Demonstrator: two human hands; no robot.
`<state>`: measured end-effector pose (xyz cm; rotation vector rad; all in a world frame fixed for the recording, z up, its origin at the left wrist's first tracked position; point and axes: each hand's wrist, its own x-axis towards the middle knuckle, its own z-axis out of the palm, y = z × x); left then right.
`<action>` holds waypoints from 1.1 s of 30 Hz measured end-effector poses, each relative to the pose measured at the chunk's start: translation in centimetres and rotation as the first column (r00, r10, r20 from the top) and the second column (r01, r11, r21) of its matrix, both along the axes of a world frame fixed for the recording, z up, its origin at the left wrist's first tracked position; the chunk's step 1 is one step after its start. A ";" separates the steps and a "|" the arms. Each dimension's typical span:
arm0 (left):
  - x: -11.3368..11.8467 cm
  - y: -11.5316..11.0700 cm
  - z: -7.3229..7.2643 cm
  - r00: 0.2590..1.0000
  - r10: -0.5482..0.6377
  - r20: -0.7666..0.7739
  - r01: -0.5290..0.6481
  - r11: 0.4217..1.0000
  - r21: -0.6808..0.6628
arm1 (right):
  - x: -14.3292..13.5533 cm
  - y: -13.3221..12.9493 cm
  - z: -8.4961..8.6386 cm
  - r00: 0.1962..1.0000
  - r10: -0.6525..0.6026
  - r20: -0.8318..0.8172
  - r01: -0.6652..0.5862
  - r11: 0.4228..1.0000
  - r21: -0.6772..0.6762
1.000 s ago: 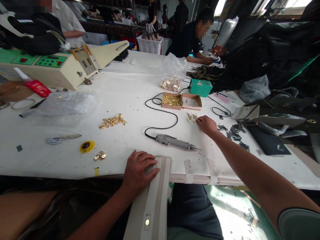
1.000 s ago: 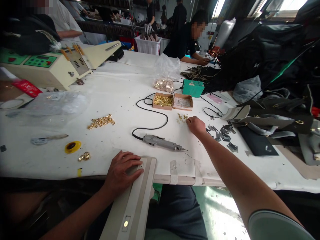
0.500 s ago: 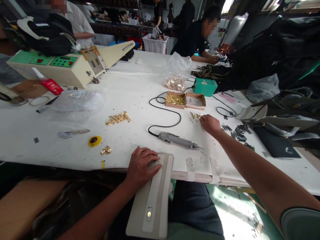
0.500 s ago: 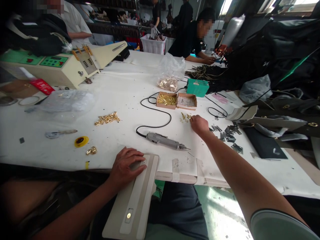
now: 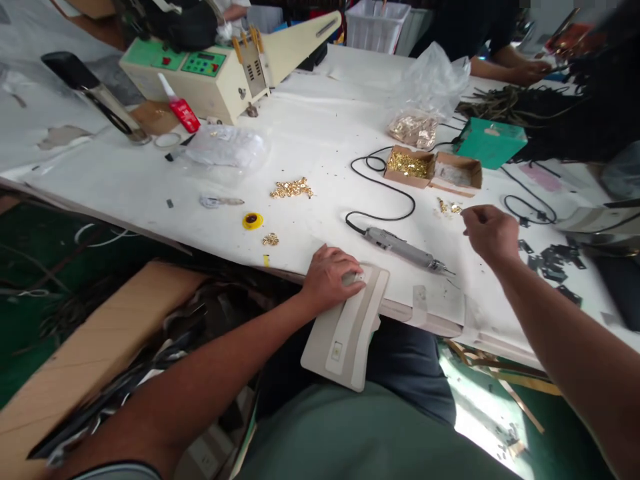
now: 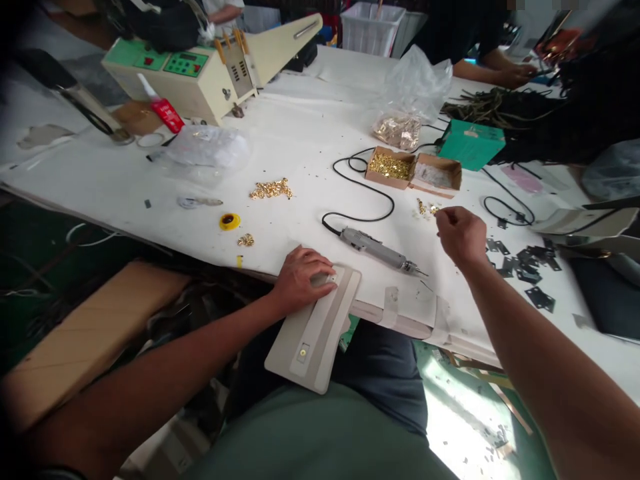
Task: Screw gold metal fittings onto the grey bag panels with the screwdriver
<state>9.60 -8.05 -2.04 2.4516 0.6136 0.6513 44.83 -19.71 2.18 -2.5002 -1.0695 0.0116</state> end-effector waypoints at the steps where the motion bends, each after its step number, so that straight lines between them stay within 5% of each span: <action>1: 0.0 0.0 -0.1 1.000 -0.004 0.000 0.004 1.000 0.001 | -2.2 -0.6 0.5 0.993 0.033 -0.117 -0.026 0.998 0.063; 5: 0.0 0.1 -0.1 1.000 -0.019 -0.007 0.019 1.000 -0.002 | -11.8 -2.0 1.0 0.760 0.396 -0.516 -0.356 0.917 0.179; 9: -0.1 0.1 0.1 0.999 -0.021 -0.030 0.021 1.000 -0.005 | -17.3 -1.3 -0.6 0.661 0.536 -0.525 -0.517 0.833 0.199; 21: -0.1 -0.1 -0.2 1.000 -0.005 -0.018 0.005 1.000 0.012 | -18.5 0.2 -1.7 0.763 0.529 -0.372 -0.516 0.845 0.142; 33: -0.1 -0.1 -0.4 1.000 0.006 -0.022 -0.006 1.000 0.023 | -18.6 0.7 -1.5 0.783 0.398 -0.478 -0.410 0.908 0.086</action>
